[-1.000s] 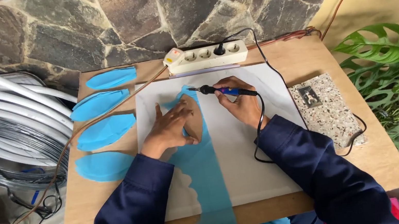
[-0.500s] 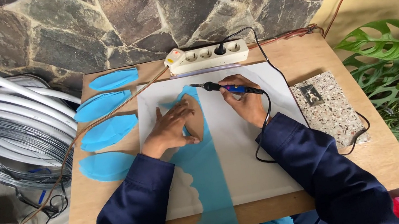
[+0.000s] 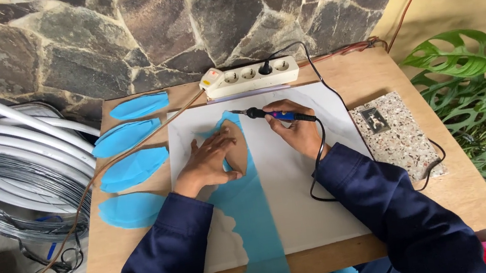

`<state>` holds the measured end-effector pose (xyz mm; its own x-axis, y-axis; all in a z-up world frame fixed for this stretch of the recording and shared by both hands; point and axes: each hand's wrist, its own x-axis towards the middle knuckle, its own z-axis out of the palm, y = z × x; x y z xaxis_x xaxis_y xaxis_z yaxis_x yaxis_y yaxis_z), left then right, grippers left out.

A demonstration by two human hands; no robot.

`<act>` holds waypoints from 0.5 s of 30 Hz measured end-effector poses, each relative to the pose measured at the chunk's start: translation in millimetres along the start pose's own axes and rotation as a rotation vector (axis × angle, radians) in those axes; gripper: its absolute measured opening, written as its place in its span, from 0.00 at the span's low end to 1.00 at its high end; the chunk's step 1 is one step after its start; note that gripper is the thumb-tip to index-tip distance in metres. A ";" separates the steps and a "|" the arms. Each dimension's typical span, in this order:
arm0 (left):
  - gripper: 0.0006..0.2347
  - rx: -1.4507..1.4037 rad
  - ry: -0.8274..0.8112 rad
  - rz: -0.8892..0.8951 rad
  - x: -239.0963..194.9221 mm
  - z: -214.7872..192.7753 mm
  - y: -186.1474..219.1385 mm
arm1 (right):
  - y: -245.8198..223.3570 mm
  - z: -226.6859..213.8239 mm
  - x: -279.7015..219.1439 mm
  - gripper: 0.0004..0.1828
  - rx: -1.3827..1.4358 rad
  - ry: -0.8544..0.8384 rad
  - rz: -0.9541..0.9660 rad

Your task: Using a heat tool to cut out petal-shaped pieces from blue fabric by tracing a cardboard template on a workbench.

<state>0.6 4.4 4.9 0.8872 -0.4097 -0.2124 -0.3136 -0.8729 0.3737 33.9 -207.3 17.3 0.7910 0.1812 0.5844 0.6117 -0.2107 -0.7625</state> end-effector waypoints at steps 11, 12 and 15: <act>0.24 0.107 0.101 0.050 9.8 15.1 -9.8 | -0.3 3.0 -2.3 0.05 -0.052 0.003 0.009; 0.23 0.148 0.140 0.075 10.8 16.6 -9.7 | -0.5 2.8 -2.7 0.05 -0.056 0.001 -0.001; 0.23 0.104 0.146 0.117 14.6 19.4 -16.4 | -1.1 2.8 -3.0 0.05 -0.073 -0.004 -0.014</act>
<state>12.2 7.5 -21.8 0.8799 -0.4737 -0.0376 -0.4439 -0.8475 0.2909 30.8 -204.9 15.6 0.7822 0.1887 0.5938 0.6225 -0.2776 -0.7317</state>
